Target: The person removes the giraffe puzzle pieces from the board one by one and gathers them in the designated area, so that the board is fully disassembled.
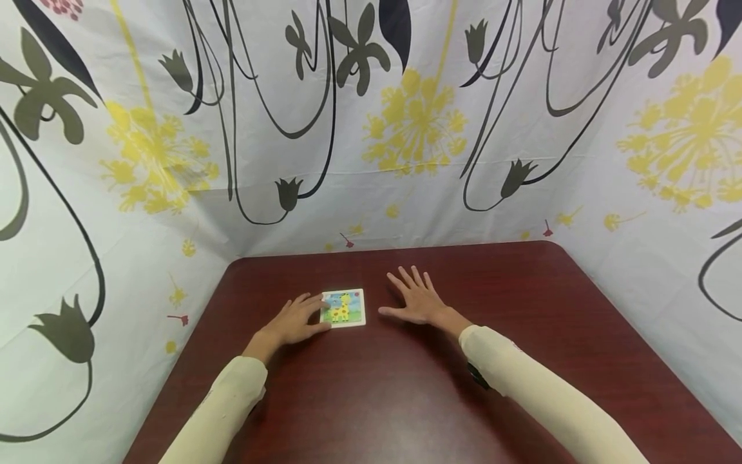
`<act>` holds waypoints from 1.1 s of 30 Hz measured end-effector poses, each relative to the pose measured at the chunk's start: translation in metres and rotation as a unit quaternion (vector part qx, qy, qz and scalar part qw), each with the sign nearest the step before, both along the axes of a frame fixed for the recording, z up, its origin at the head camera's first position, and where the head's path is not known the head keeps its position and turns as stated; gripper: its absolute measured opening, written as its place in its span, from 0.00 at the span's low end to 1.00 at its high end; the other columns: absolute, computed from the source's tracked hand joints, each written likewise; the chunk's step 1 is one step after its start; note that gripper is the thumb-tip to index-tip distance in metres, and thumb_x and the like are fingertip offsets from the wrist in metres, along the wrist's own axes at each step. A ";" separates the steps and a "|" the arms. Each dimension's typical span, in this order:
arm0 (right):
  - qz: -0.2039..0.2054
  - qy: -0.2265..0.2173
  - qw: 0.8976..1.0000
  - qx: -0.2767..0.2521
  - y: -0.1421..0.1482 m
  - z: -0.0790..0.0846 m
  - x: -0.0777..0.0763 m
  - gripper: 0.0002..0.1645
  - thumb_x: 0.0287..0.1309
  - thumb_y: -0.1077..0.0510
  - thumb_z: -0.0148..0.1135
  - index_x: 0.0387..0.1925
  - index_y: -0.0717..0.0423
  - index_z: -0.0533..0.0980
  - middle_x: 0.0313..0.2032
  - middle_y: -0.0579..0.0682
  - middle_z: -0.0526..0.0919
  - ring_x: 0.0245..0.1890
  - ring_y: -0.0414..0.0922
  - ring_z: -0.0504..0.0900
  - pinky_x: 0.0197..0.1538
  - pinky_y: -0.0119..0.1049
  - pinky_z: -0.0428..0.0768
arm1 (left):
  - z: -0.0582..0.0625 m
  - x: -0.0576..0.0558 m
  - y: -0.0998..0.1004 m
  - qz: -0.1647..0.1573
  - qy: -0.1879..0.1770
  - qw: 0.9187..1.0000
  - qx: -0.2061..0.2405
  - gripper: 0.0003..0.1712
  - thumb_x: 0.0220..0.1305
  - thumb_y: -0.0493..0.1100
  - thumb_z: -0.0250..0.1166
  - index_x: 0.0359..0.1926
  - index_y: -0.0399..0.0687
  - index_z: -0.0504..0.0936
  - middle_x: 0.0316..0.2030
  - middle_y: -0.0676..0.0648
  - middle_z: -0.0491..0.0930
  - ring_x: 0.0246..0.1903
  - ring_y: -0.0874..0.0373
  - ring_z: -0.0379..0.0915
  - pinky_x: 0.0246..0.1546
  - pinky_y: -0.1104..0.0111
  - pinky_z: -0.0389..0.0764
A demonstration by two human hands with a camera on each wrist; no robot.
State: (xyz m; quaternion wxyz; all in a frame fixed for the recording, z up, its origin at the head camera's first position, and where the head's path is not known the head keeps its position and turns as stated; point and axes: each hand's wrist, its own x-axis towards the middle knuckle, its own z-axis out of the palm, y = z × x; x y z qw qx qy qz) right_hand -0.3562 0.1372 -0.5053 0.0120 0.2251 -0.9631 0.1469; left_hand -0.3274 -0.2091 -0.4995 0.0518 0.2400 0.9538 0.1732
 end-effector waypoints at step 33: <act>0.080 0.025 0.993 -0.080 -0.058 -0.005 -0.018 0.39 0.69 0.41 0.67 0.75 0.49 0.70 0.68 0.56 0.76 0.70 0.57 0.71 0.69 0.60 0.68 | 0.001 -0.008 0.001 -0.001 -0.023 1.000 0.005 0.33 0.69 0.61 0.68 0.69 0.52 0.78 0.77 0.43 0.62 0.75 0.37 0.56 0.68 0.39 0.65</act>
